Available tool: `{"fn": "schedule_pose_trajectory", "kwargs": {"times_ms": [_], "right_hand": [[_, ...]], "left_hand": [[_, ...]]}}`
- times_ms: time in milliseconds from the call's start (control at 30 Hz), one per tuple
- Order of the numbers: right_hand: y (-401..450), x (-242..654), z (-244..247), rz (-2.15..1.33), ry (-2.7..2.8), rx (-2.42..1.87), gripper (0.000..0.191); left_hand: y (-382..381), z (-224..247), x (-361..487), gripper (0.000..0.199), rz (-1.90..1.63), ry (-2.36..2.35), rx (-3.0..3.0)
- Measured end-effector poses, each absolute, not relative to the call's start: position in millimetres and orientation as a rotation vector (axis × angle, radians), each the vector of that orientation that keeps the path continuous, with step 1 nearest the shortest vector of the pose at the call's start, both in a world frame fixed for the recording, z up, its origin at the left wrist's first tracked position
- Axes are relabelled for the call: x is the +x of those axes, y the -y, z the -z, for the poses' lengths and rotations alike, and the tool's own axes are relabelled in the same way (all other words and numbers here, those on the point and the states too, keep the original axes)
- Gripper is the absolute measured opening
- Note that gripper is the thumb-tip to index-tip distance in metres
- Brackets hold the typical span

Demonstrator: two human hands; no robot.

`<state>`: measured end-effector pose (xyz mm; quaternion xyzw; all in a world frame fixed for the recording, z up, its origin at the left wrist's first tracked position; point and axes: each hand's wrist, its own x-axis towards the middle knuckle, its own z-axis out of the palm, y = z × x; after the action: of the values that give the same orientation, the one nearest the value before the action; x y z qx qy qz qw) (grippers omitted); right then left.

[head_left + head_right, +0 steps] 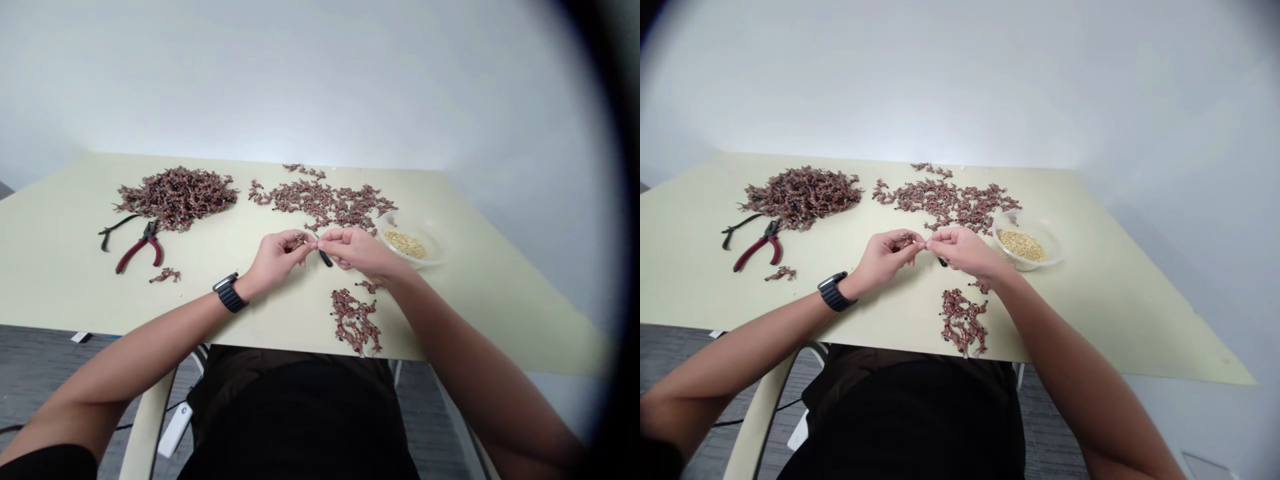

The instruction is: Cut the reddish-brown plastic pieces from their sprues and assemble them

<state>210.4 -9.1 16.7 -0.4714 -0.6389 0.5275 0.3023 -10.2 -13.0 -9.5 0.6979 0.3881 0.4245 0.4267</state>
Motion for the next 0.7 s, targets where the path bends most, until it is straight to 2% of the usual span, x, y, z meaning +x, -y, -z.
{"fn": "schedule_pose_trajectory", "kwargs": {"times_ms": [167, 367, 700], "right_hand": [[12, 205, -16, -1.320, 1.692, -1.309, 0.025], [14, 199, -13, -0.904, 1.705, -1.258, 0.015], [29, 188, -24, -0.782, 1.892, -1.208, 0.014]], "left_hand": [[13, 10, -9, 0.033, -1.068, -1.026, 1.747], [10, 15, -8, 0.040, -0.883, -0.865, 1.546], [16, 8, -8, 0.043, -0.737, -0.806, 1.569]]}}
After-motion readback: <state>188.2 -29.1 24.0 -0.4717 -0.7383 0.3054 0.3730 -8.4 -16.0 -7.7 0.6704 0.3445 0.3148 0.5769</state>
